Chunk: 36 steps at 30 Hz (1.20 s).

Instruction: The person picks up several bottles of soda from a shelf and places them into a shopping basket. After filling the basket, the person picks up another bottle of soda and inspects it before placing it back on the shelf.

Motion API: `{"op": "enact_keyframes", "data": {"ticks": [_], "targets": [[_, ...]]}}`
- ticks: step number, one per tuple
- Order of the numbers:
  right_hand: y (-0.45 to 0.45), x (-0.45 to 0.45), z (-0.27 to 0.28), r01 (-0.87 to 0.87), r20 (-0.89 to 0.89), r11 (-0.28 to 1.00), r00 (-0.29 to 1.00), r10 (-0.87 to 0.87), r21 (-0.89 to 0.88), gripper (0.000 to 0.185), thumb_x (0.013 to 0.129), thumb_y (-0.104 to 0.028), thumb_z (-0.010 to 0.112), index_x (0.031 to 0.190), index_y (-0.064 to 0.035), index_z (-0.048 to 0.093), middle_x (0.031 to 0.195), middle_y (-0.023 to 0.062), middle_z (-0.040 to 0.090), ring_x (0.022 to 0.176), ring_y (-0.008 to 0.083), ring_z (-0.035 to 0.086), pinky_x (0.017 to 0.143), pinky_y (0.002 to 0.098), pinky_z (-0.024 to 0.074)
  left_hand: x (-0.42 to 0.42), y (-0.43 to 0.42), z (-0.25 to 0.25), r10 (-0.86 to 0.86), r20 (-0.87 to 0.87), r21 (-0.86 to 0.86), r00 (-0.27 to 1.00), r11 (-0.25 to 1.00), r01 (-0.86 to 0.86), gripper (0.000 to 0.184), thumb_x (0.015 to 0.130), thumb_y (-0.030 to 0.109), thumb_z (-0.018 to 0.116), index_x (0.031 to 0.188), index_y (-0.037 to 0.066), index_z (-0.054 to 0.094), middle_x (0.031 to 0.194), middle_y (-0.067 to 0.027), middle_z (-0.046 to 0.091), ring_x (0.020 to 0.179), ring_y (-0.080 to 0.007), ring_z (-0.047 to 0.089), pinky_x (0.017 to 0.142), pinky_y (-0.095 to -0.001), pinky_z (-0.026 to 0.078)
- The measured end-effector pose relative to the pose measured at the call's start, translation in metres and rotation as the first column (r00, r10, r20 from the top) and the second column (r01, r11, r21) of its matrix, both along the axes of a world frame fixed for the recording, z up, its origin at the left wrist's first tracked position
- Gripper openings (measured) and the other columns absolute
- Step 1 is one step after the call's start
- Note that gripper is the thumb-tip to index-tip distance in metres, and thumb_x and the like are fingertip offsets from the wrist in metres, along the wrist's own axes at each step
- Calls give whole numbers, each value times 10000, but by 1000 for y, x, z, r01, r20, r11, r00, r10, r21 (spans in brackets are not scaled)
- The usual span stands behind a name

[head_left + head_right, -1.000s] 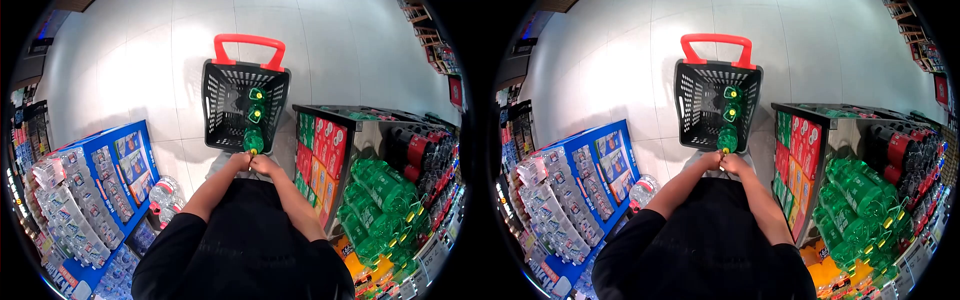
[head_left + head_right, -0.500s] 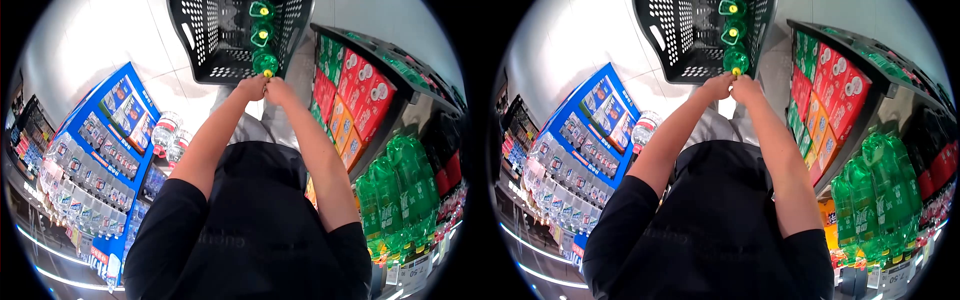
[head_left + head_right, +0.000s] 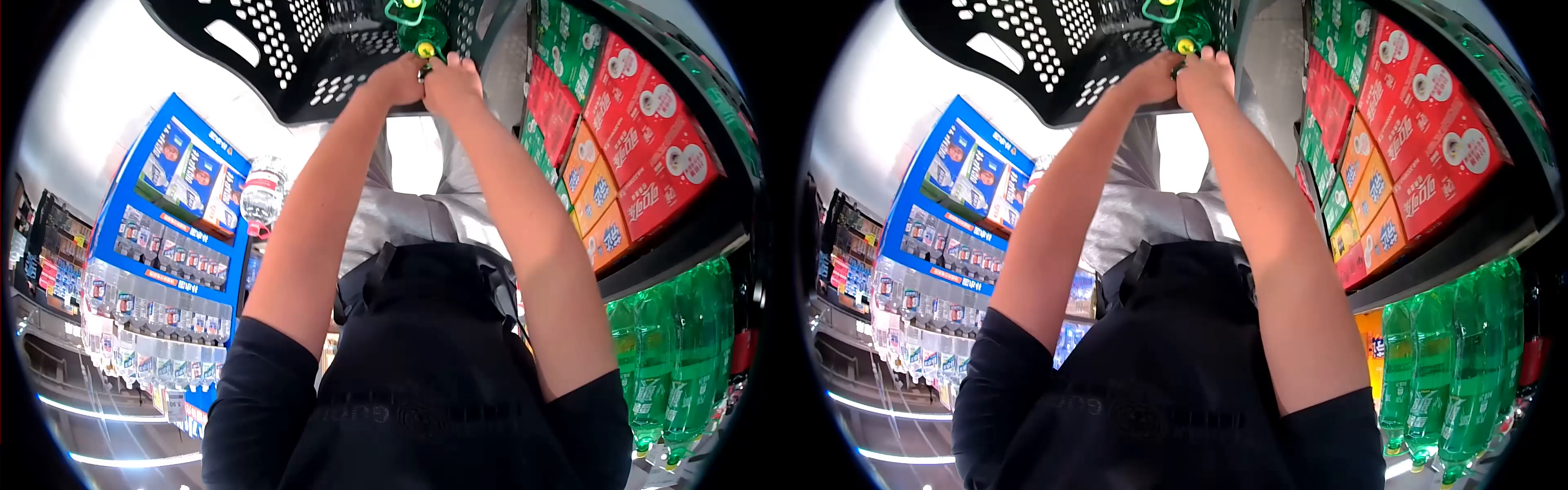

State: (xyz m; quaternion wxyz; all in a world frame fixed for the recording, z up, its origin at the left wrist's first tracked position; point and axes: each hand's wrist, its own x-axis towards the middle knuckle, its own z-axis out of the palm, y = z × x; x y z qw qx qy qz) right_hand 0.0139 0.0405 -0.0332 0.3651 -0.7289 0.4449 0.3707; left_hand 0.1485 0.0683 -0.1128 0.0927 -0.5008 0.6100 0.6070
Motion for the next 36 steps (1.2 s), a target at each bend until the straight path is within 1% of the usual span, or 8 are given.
{"op": "enact_keyframes", "data": {"ticks": [8, 15, 20, 26, 29, 31, 33, 36], "targets": [[11, 6, -4, 184, 30, 978, 982, -188, 103, 333, 827, -271, 538, 1108, -133, 651, 1202, 41, 548, 1102, 271, 514, 892, 447, 449, 23, -26, 34, -28, 15, 228, 999, 973, 24, 506, 772, 230, 567, 1261, 101, 544, 1256, -168, 552, 1123, -323, 548, 950, -376, 437], [26, -8, 66, 154, 2, 965, 988, -158, 214, 344, 837, -273, 550, 1145, -129, 602, 1207, 83, 547, 1139, 282, 519, 909, 435, 449, 76, -17, 97, -184, 245, 80, 952, 982, 170, 409, 792, 253, 546, 1159, 80, 595, 1068, -142, 651, 1015, -325, 602, 871, -399, 474], [61, -38, 88, 247, -10, 964, 969, -247, 97, 256, 793, -269, 541, 950, -93, 641, 1011, 163, 642, 960, 329, 617, 799, 468, 497, 128, 11, 136, 405, 170, -32, 898, 913, -406, 300, 826, 234, 532, 1047, 52, 619, 1011, -164, 658, 986, -334, 613, 862, -402, 482], [105, -19, 134, 520, -121, 853, 850, -513, 39, 279, 801, -264, 526, 998, -109, 648, 1083, 149, 637, 1035, 323, 603, 862, 447, 492, 210, 67, 194, 287, 103, -11, 953, 958, -287, 364, 849, 260, 531, 1086, -6, 608, 1022, -213, 650, 1011, -328, 612, 886, -369, 469], [144, 11, 152, 625, -79, 780, 776, -626, -36, 296, 826, -276, 482, 1037, -128, 627, 1117, 147, 622, 1053, 317, 594, 877, 467, 482, 265, 105, 182, 349, -13, 38, 937, 937, -349, 313, 883, 261, 468, 741, 0, 568, 696, -102, 578, 672, -205, 537, 632, -367, 436], [169, 39, 170, 625, -73, 770, 768, -636, -127, 306, 823, -302, 478, 1018, -129, 637, 1166, 158, 572, 1108, 362, 530, 920, 453, 457, 283, 117, 211, 475, -4, 16, 880, 880, -475, 222, 888, 190, 456, 768, 43, 572, 651, -35, 524, 671, -153, 505, 634, -318, 419], [186, 66, 201, 775, -90, 594, 590, -802, -216, 320, 809, -315, 496, 1038, -148, 644, 1174, 138, 569, 1150, 344, 498, 925, 471, 445, 377, 156, 106, -168, 234, -33, 958, 983, 181, 208, 796, 128, 461, 721, 20, 622, 733, -165, 627, 699, -275, 612, 657, -415, 489], [213, 76, 209, 890, -91, 440, 432, -897, -122, 449, 794, -425, 544, 1190, -219, 584, 1315, 95, 491, 1251, 335, 402, 951, 519, 399, 394, 110, 154, -539, 368, 650, 758, 732, 205, 172, 766, 193, 560, 782, 46, 647, 773, -142, 654, 673, -254, 649, 589, -454, 507]]}}
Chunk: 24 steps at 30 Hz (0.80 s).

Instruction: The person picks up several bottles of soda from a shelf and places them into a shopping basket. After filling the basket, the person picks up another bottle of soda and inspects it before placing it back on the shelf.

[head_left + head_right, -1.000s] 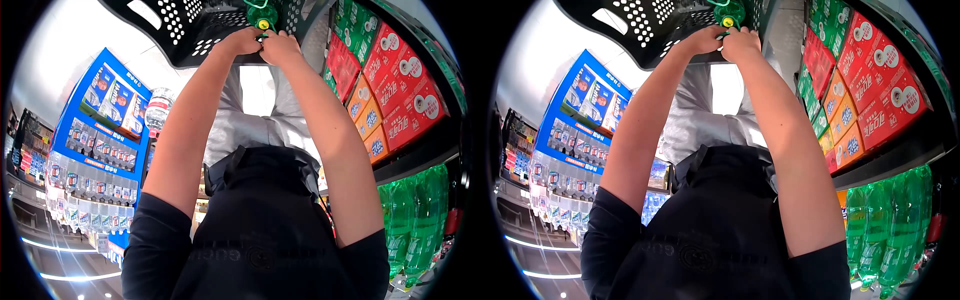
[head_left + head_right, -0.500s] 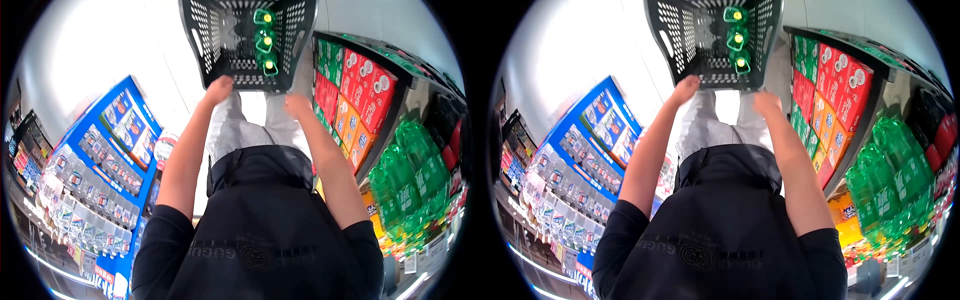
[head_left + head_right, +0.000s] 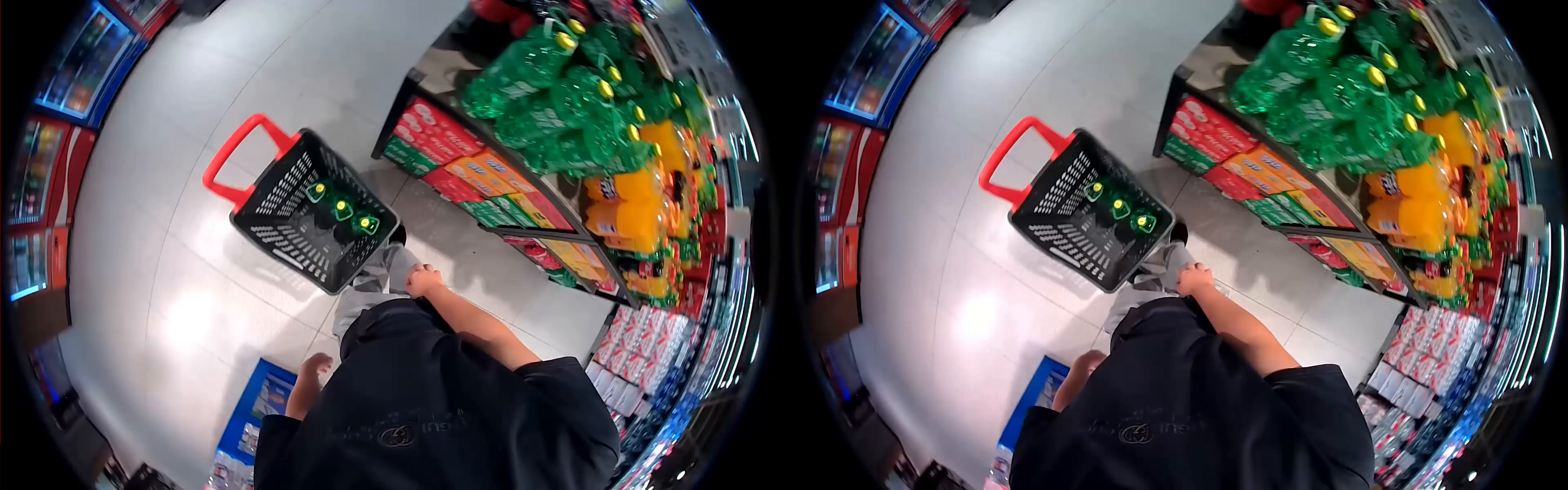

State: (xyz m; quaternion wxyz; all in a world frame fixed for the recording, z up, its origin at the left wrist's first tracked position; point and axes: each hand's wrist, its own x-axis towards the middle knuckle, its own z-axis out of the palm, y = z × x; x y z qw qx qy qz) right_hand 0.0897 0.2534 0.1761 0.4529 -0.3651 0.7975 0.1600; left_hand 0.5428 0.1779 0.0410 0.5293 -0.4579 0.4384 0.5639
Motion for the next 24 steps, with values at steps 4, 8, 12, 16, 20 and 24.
{"op": "enact_keyframes", "data": {"ticks": [4, 8, 12, 16, 20, 24], "targets": [[27, -14, -13, 283, 68, 956, 958, -278, -72, 381, 758, -409, 559, 1080, -223, 644, 1199, 63, 585, 1127, 329, 523, 918, 463, 450, -32, -86, 3, -240, -170, -415, 956, 897, 152, 220, 788, 237, 539, 767, 42, 638, 688, -117, 638, 605, -225, 612, 552, -393, 475], [75, -31, -29, 498, 115, 862, 866, -487, -96, 403, 753, -409, 564, 1106, -234, 651, 1210, 104, 578, 1112, 347, 536, 928, 460, 448, -120, -155, 9, 129, -509, -513, 851, 748, -420, 199, 861, 213, 512, 926, 55, 614, 726, -39, 599, 592, -134, 555, 443, -278, 408], [116, -45, -52, 539, 136, 840, 839, -527, -64, 438, 750, -417, 572, 1150, -252, 641, 1293, 115, 523, 1187, 369, 485, 964, 478, 425, -234, -180, 59, 68, -668, -501, 741, 695, -515, 186, 870, 193, 569, 912, 19, 618, 681, -33, 598, 603, -124, 554, 569, -267, 447], [155, -73, -54, 638, 288, 750, 762, -581, -174, 410, 742, -404, 581, 1057, -154, 663, 1098, 139, 626, 1021, 310, 591, 882, 416, 464, -310, -146, 58, 83, -660, -487, 747, 710, -510, 165, 867, 172, 564, 887, 17, 616, 682, -29, 596, 585, -113, 548, 518, -271, 441], [216, -112, -81, 752, 433, 580, 657, -618, -313, 354, 759, -374, 602, 933, -75, 681, 881, 141, 685, 840, 263, 643, 762, 371, 497, -355, -61, 24, -194, -571, -585, 798, 777, -231, 242, 813, 227, 566, 898, 25, 667, 810, -123, 673, 729, -223, 637, 662, -352, 498], [293, -137, -88, 824, 375, 394, 544, -750, -406, 330, 780, -349, 590, 893, -52, 680, 856, 137, 684, 805, 237, 640, 742, 357, 496, -388, 47, 26, -490, -545, -629, 681, 775, 54, 282, 817, 277, 532, 920, 56, 673, 881, -177, 671, 893, -271, 645, 770, -370, 491]]}}
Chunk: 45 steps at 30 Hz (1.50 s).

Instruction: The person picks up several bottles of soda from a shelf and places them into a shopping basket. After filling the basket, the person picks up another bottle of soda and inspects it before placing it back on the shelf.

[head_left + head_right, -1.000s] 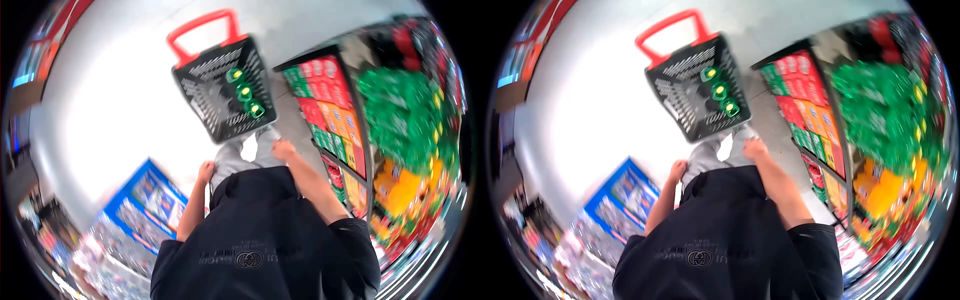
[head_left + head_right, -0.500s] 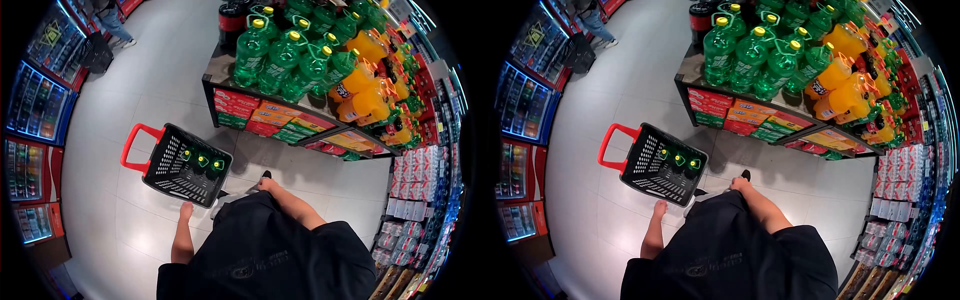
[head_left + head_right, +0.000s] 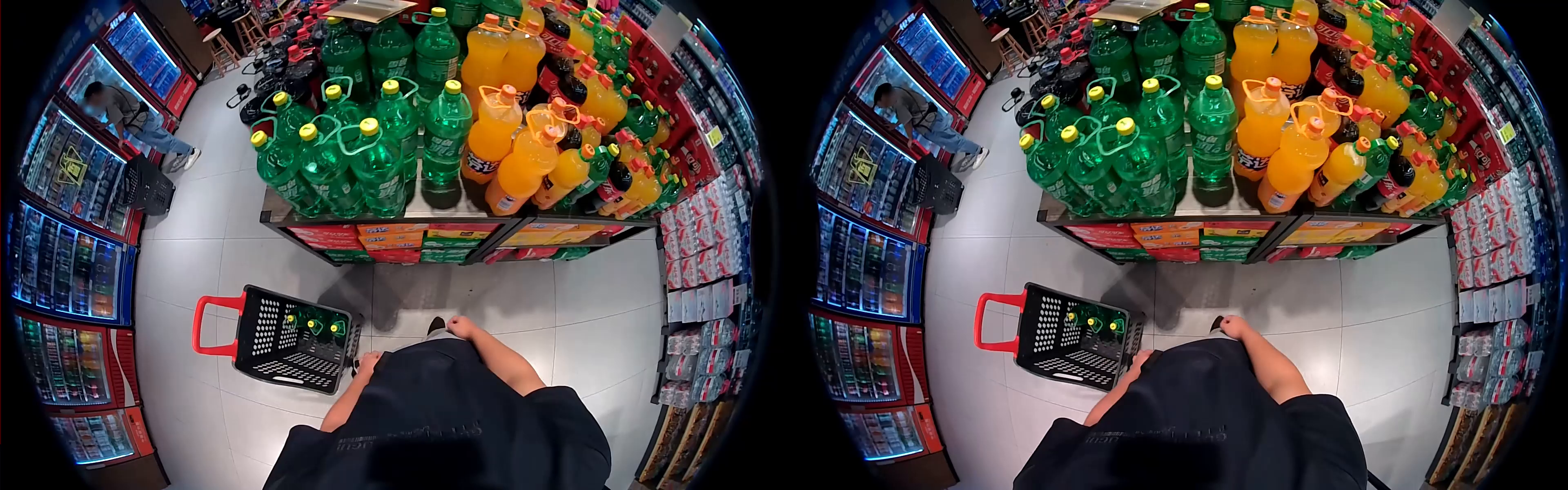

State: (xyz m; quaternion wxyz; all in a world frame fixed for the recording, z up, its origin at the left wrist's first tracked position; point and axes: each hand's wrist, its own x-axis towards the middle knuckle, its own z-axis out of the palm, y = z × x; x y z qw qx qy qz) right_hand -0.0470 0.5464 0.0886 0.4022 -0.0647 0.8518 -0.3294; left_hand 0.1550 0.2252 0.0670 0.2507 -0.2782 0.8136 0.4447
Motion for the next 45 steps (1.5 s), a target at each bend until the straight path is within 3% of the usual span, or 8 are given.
{"op": "enact_keyframes", "data": {"ticks": [3, 7, 13, 17, 21, 27, 33, 45], "targets": [[73, -8, -1, 63, 87, 990, 993, -74, 124, 344, 765, -343, 581, 884, -34, 674, 858, 157, 680, 791, 252, 639, 733, 370, 497, -52, 19, 31, -185, 76, -142, 980, 971, 194, 242, 812, 263, 577, 923, 65, 661, 879, -127, 671, 869, -235, 643, 756, -361, 502], [170, 30, -40, 142, 52, 965, 986, -157, 223, 292, 766, -291, 565, 824, -27, 674, 738, 131, 662, 660, 236, 587, 643, 394, 479, -138, -5, 98, 105, 118, 429, 987, 892, -146, 223, 875, 184, 566, 1049, 55, 615, 911, -24, 626, 786, -118, 600, 627, -270, 479], [184, 59, -9, 124, 518, 890, 774, -364, 439, 356, 834, -296, 550, 1095, -64, 621, 1028, 144, 639, 917, 293, 611, 766, 453, 484, -264, -28, 327, 422, -542, 548, 726, 833, -75, 275, 899, 120, 549, 1156, 25, 526, 1031, -63, 615, 951, -146, 588, 810, -286, 462], [115, 23, 28, 480, 568, 813, 588, -576, 328, 386, 823, -362, 566, 1117, -114, 586, 1073, 90, 615, 922, 253, 590, 777, 475, 445, -313, -41, 425, 372, -822, 466, 431, 874, 135, 308, 883, 90, 538, 1186, 48, 500, 1198, -78, 531, 1061, -178, 546, 881, -310, 450], [15, -64, 75, 507, 220, 838, 857, -466, -201, 273, 862, -263, 593, 1014, -39, 622, 952, 39, 634, 875, 152, 575, 777, 300, 462, -356, -49, 463, -7, -953, -3, 304, 1000, 15, 423, 813, 37, 567, 1228, 55, 485, 1310, -94, 410, 1140, -200, 461, 892, -314, 427], [-134, -173, 303, 271, -188, 630, 804, -563, -728, 199, 890, -108, 570, 1064, -18, 601, 1016, 57, 598, 899, 123, 568, 804, 266, 461, -385, -74, 452, -25, -904, 97, 427, 960, 262, 366, 812, 26, 563, 1176, 39, 521, 1285, -113, 467, 1174, -237, 464, 928, -334, 405], [-214, -193, 463, -309, -842, 838, 459, -283, -450, 306, 766, -80, 625, 1069, -46, 594, 1147, 119, 560, 964, 290, 547, 839, 364, 443, -381, -96, 470, -337, -859, -153, 385, 887, 435, 156, 786, 34, 595, 941, 38, 611, 1138, -129, 545, 1025, -289, 518, 876, -368, 423], [-246, -195, 458, -101, -906, 985, 414, -84, -137, 305, 711, -156, 653, 989, -77, 555, 846, 57, 537, 761, 244, 543, 664, 363, 454, -379, -91, 493, -495, -836, -356, 237, 818, 452, 281, 730, 36, 615, 1001, 42, 543, 1108, -133, 508, 1032, -348, 470, 865, -425, 421]]}}
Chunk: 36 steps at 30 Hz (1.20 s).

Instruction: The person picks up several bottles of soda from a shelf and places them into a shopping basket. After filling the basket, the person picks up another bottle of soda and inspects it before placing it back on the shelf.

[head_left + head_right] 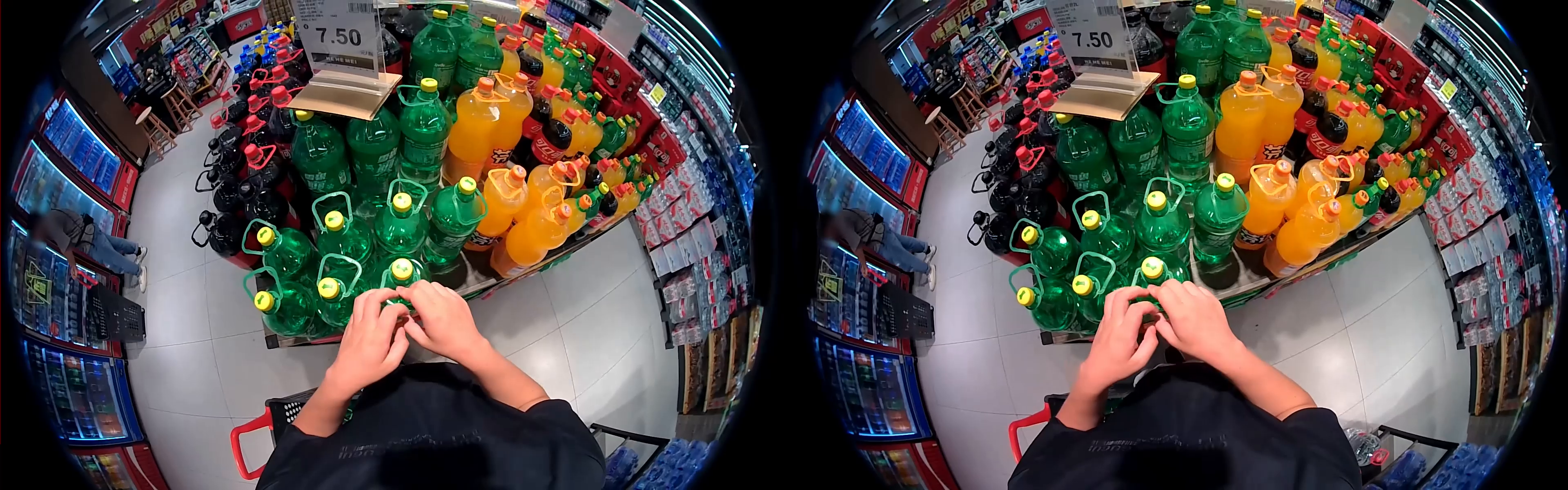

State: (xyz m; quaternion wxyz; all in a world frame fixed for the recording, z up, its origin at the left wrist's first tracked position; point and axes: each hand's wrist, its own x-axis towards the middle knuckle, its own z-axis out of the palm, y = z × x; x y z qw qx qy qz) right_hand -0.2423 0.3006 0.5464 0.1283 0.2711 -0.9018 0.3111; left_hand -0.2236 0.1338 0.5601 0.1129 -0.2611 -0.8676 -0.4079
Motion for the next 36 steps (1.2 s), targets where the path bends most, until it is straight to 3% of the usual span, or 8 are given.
{"op": "enact_keyframes", "data": {"ticks": [4, 6, 10, 11, 15, 23, 28, 36], "targets": [[5, -1, 1, -39, 15, 996, 999, 38, 82, 226, 712, -174, 664, 852, -69, 520, 799, 66, 494, 743, 250, 527, 650, 368, 444, -6, -4, 8, 62, -91, -109, 994, 991, -72, 335, 721, 45, 612, 1049, 24, 549, 1094, -117, 541, 1042, -313, 500, 837, -401, 432], [7, -2, 0, -91, 22, 995, 996, 90, 34, 220, 719, -182, 662, 831, -62, 515, 793, 72, 493, 727, 260, 519, 632, 371, 437, -7, 3, 9, 32, 15, -122, 999, 992, -30, 347, 727, 51, 599, 1070, 34, 541, 1008, -126, 576, 978, -321, 529, 836, -408, 432], [18, -2, -4, -148, 30, 985, 989, 145, 93, 208, 723, -175, 644, 831, -70, 501, 802, 70, 490, 743, 252, 527, 642, 376, 446, -7, 16, -3, 51, -37, -321, 998, 945, -61, 267, 700, 112, 625, 949, 50, 553, 871, -85, 550, 842, -280, 525, 684, -383, 433], [23, -1, -6, -154, 38, 982, 988, 151, 107, 201, 715, -174, 642, 804, -74, 492, 799, 69, 490, 739, 251, 527, 635, 375, 441, -7, 20, -5, 62, -79, -362, 995, 928, -87, 195, 678, 142, 636, 822, 65, 530, 799, -67, 505, 770, -265, 496, 631, -375, 409], [52, -2, -7, -211, 7, 975, 977, 211, 63, 185, 691, -161, 650, 719, -85, 484, 747, 59, 488, 711, 246, 522, 601, 371, 414, 0, 43, -1, -1, -71, -392, 997, 920, -27, 218, 654, 205, 661, 734, 75, 505, 785, -61, 495, 757, -257, 485, 613, -369, 408], [117, 0, -26, -433, -46, 889, 901, 431, -147, 260, 610, -155, 693, 579, -110, 439, 578, 34, 466, 538, 238, 496, 511, 351, 393, 20, 99, -11, -93, -13, -289, 996, 953, 86, 233, 637, 230, 685, 686, 101, 498, 754, -40, 470, 728, -257, 438, 630, -371, 360], [161, -10, -27, -596, 34, 782, 791, 611, -183, 262, 595, -188, 698, 549, -121, 449, 505, 43, 444, 463, 247, 496, 463, 355, 394, 44, 149, -8, 45, 49, -264, 998, 964, -30, 181, 667, 213, 655, 713, 104, 519, 749, -33, 480, 775, -229, 468, 691, -362, 361], [186, -27, -7, -869, 254, 489, 457, 852, -75, 258, 670, -195, 680, 593, -100, 453, 539, 61, 494, 504, 267, 544, 461, 377, 406, 91, 204, -18, 345, 114, -106, 932, 937, -334, 199, 704, 164, 630, 651, 109, 446, 679, -34, 451, 689, -231, 468, 626, -353, 358]]}}
